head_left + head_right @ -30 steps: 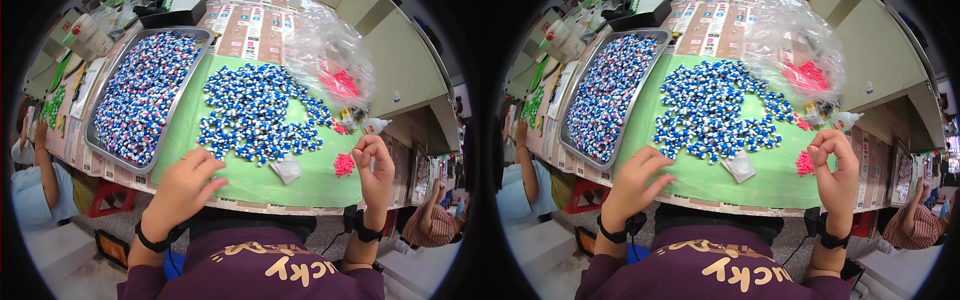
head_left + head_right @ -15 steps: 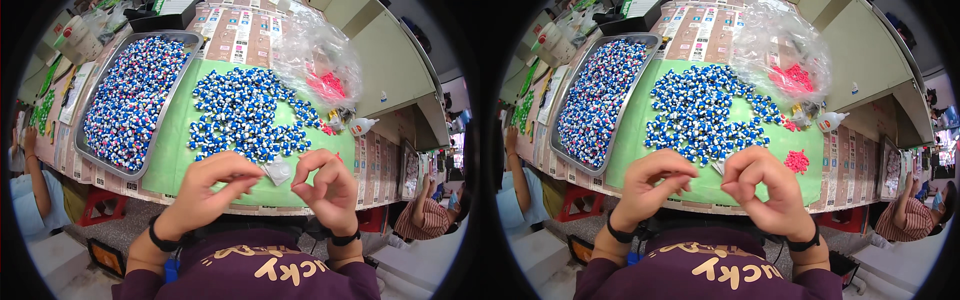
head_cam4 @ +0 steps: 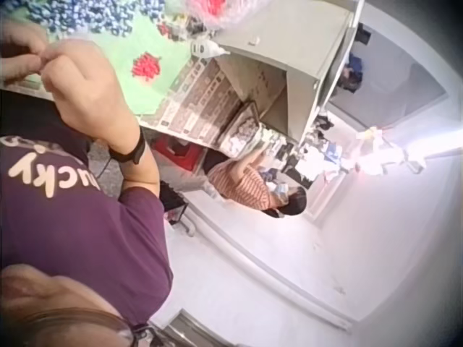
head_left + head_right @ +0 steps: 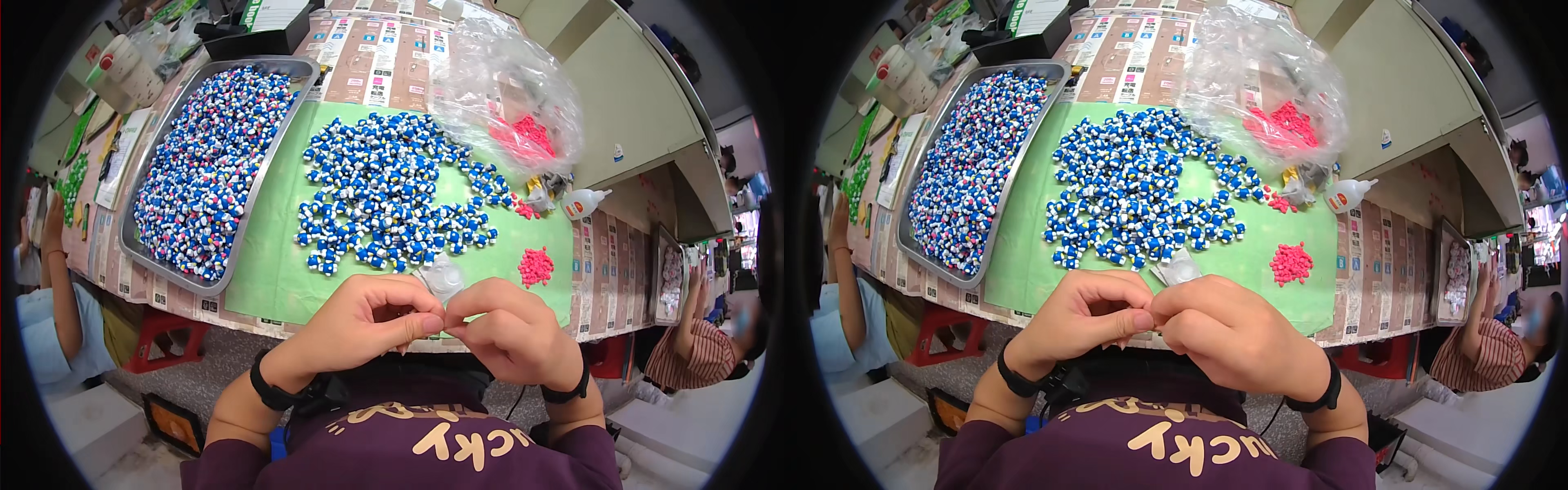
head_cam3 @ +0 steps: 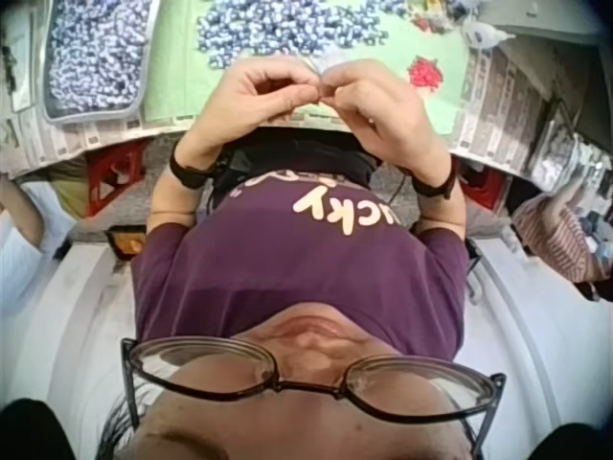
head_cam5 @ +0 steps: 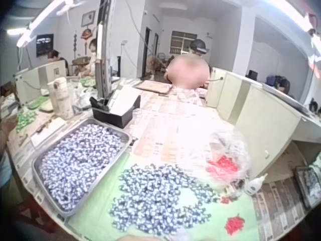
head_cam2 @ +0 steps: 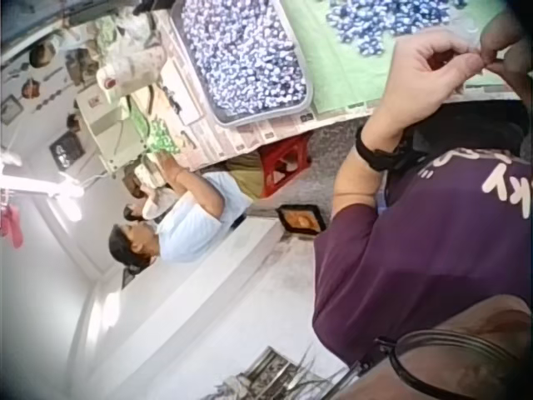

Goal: The person sits at a table and repeatedly picks up small blue and white cylindrical candies and pink plastic caps. They insert the caps into the open ends of the candies by hand. The assembled candies are placed into a pile on a green mat, while a tray of finished items sits nearby.

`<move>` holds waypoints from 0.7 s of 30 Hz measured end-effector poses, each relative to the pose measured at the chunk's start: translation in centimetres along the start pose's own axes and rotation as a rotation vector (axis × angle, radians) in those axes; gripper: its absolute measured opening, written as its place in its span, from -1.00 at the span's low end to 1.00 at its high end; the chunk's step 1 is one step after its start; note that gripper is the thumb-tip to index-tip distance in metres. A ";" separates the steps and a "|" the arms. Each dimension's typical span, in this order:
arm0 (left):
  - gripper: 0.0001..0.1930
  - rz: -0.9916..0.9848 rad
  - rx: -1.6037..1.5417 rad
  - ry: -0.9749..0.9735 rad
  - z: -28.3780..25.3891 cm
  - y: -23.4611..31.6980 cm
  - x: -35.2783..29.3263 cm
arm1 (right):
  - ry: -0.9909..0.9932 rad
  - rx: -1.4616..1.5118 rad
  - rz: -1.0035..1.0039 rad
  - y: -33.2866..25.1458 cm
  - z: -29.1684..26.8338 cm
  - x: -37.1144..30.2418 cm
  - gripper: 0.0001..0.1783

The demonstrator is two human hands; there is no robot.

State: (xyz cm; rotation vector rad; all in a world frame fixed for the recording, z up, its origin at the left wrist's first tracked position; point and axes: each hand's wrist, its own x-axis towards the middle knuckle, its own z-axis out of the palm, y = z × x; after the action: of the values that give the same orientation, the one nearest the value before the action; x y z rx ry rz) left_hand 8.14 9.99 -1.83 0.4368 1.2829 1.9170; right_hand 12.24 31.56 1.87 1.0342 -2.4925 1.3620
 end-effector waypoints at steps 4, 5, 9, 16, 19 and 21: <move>-0.86 -0.146 -0.043 -0.016 -0.4 0.2 0.3 | -0.050 0.063 0.091 0.4 -0.7 0.7 -0.75; -0.85 -0.057 0.026 0.043 -0.3 0.1 0.3 | -0.034 0.064 0.114 1.0 -0.8 0.8 -0.76; -0.78 0.185 0.222 0.222 -1.1 -0.3 0.0 | -0.014 0.060 0.301 2.8 -2.1 1.4 -0.76; -0.79 0.119 0.044 0.380 -1.9 -0.2 -1.0 | -0.123 -0.126 0.405 3.4 -1.0 1.9 -0.79; -0.77 0.104 0.070 0.352 -2.5 -0.5 -1.1 | -0.164 -0.169 0.409 3.3 -0.9 2.3 -0.79; -0.77 0.144 0.097 0.349 -2.5 -0.6 -1.0 | -0.175 -0.193 0.384 3.2 -1.0 2.5 -0.79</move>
State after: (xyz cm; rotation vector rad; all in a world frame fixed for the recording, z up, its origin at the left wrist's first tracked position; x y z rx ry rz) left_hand 7.40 7.82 -3.37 0.2551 1.6112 2.1237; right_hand 8.21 32.23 1.22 0.6870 -3.0005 1.1173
